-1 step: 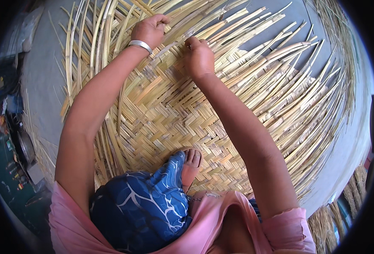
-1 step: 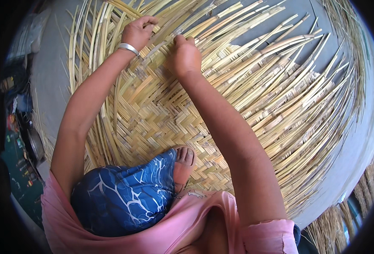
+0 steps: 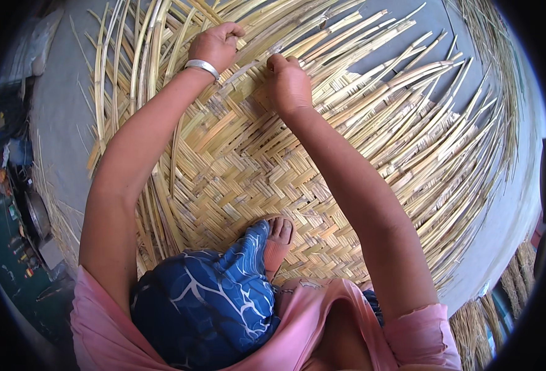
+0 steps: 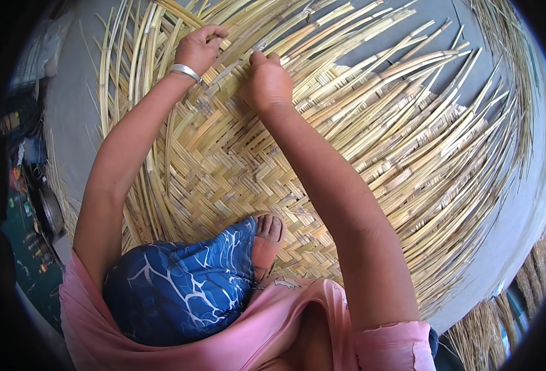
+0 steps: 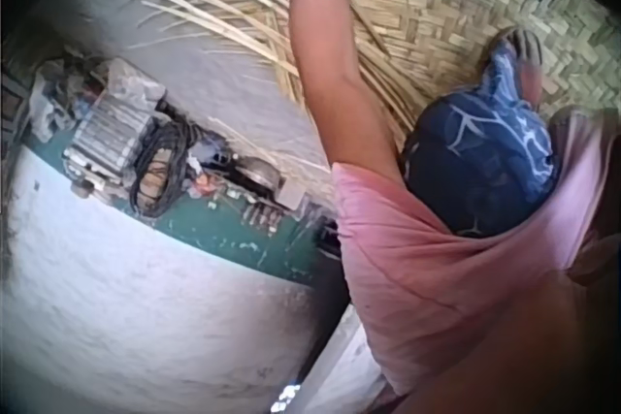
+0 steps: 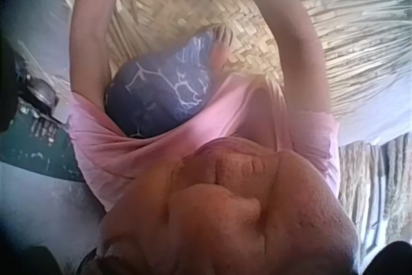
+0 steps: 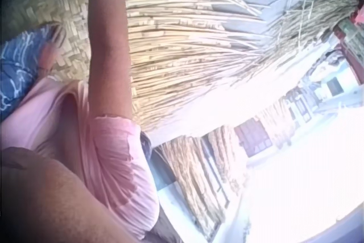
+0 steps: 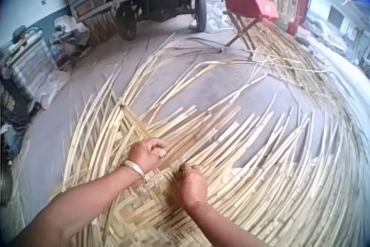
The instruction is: The person weaves a large circular basket using thin strips of dried palm leaves. They sit on the floor and interlace the strips by hand, working on the basket's base and gradually building up the sides.
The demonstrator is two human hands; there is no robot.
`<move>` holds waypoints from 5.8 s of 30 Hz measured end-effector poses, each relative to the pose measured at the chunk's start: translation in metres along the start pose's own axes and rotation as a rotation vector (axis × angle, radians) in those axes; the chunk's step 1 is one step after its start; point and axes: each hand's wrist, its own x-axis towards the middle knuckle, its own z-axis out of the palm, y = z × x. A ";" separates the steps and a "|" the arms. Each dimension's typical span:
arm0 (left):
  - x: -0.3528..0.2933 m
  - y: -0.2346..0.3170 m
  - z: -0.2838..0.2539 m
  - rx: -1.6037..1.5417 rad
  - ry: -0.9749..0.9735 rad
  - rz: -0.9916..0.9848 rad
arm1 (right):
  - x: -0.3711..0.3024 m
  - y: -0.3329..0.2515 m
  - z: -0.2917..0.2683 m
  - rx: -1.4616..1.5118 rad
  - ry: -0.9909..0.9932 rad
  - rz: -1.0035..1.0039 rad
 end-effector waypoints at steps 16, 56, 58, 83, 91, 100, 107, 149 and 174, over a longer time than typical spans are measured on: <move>-0.013 -0.030 -0.037 0.376 0.046 0.271 | -0.006 -0.005 -0.010 -0.251 -0.212 -0.178; 0.116 -0.008 -0.019 0.182 -0.375 0.010 | 0.082 -0.027 0.039 0.554 -0.120 0.222; 0.118 -0.014 -0.022 0.024 -0.352 0.010 | 0.081 -0.026 0.039 0.580 -0.130 0.221; 0.111 -0.023 -0.015 -0.292 -0.621 -0.222 | 0.075 -0.031 0.032 0.862 -0.070 0.365; 0.099 -0.035 -0.026 -0.626 -0.665 -0.298 | 0.089 -0.023 0.050 0.457 -0.062 0.381; 0.097 -0.048 -0.023 -0.724 -0.652 -0.252 | 0.089 -0.048 0.033 -0.049 -0.167 0.201; 0.098 -0.038 -0.020 -0.444 -0.550 -0.225 | 0.084 -0.042 0.039 -0.016 -0.057 0.174; 0.104 -0.019 -0.035 0.920 -0.462 0.514 | 0.073 -0.032 0.044 0.018 -0.001 0.085; 0.109 -0.021 -0.037 0.962 -0.604 0.471 | 0.055 -0.022 0.045 -0.241 -0.120 -0.305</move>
